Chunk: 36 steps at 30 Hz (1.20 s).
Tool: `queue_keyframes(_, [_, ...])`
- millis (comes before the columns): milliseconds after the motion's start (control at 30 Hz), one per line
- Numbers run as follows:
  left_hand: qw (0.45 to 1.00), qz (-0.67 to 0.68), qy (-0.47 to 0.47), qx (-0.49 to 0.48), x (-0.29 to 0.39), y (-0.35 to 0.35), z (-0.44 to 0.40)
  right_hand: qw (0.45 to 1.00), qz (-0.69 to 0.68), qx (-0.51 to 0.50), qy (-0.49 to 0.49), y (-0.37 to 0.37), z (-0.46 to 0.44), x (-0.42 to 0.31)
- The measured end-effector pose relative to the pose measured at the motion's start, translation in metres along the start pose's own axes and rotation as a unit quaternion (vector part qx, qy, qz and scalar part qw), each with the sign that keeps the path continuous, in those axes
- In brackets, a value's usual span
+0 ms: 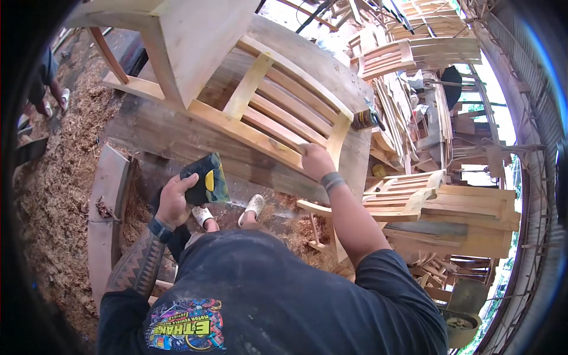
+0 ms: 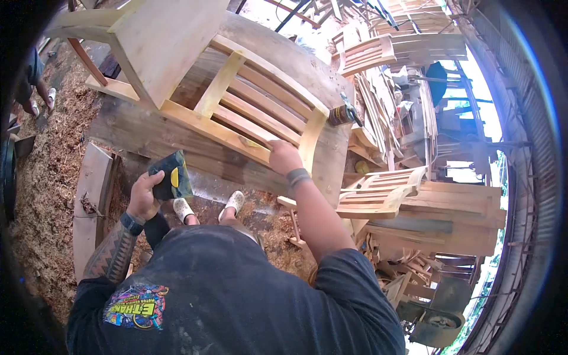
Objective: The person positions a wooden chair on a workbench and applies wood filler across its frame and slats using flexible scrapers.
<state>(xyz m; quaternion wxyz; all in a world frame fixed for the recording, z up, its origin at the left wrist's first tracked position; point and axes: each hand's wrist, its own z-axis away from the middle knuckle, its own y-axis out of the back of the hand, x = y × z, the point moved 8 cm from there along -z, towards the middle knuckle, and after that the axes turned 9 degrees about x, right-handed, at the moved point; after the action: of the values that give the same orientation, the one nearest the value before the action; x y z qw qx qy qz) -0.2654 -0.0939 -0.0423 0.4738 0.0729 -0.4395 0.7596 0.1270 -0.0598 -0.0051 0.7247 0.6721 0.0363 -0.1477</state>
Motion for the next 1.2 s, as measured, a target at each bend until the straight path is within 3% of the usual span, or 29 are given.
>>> queue_keyframes(100, [1.000, 0.007, 0.001, -0.017, -0.001, 0.007, -0.002, 0.999, -0.011, 0.002, -0.041, -0.015, -0.004, 0.012])
queue_keyframes(200, [0.999, 0.000, 0.000, -0.034, -0.002, 0.013, -0.004, 0.997, 0.021, 0.063, 0.028, -0.044, 0.001, -0.024])
queue_keyframes(300, [0.999, 0.007, 0.013, -0.044, -0.007, 0.015, -0.004, 0.997, 0.027, 0.051, 0.048, -0.047, 0.008, -0.050])
queue_keyframes(433, [0.998, -0.033, -0.001, -0.046, -0.002, 0.009, 0.002, 0.993, -0.010, -0.115, 0.008, -0.037, 0.034, -0.052])
queue_keyframes(533, [0.999, -0.026, -0.011, -0.029, -0.001, 0.015, 0.002, 0.999, -0.005, -0.020, 0.045, -0.030, 0.040, -0.022])
queue_keyframes(633, [1.000, -0.020, -0.010, 0.000, 0.000, 0.022, 0.005, 0.995, -0.057, 0.044, -0.070, -0.005, 0.023, 0.022])
queue_keyframes(767, [1.000, -0.021, 0.010, -0.015, -0.002, 0.017, 0.001, 0.999, 0.008, 0.043, -0.029, -0.040, 0.010, 0.031])
queue_keyframes(867, [0.999, -0.016, 0.012, -0.037, -0.003, 0.012, 0.001, 0.999, 0.025, 0.018, -0.013, -0.061, 0.012, -0.033])
queue_keyframes(967, [1.000, -0.017, 0.010, -0.022, -0.009, 0.004, -0.002, 0.992, -0.004, 0.056, 0.112, -0.057, 0.016, -0.084])
queue_keyframes(1067, [0.999, -0.038, 0.006, -0.025, -0.008, 0.002, -0.005, 0.992, 0.004, -0.124, -0.018, -0.042, -0.009, -0.047])
queue_keyframes(1133, [0.998, -0.061, -0.007, -0.024, -0.003, 0.004, 0.002, 0.989, -0.126, -0.073, -0.006, -0.030, -0.045, 0.001])
queue_keyframes(1167, [0.998, -0.062, -0.011, -0.007, -0.003, 0.011, 0.004, 0.990, -0.099, -0.080, -0.059, -0.005, -0.051, 0.001])
queue_keyframes(1200, [0.998, -0.064, -0.015, 0.006, -0.004, 0.018, 0.003, 0.994, -0.036, -0.108, -0.004, -0.009, -0.068, 0.012])
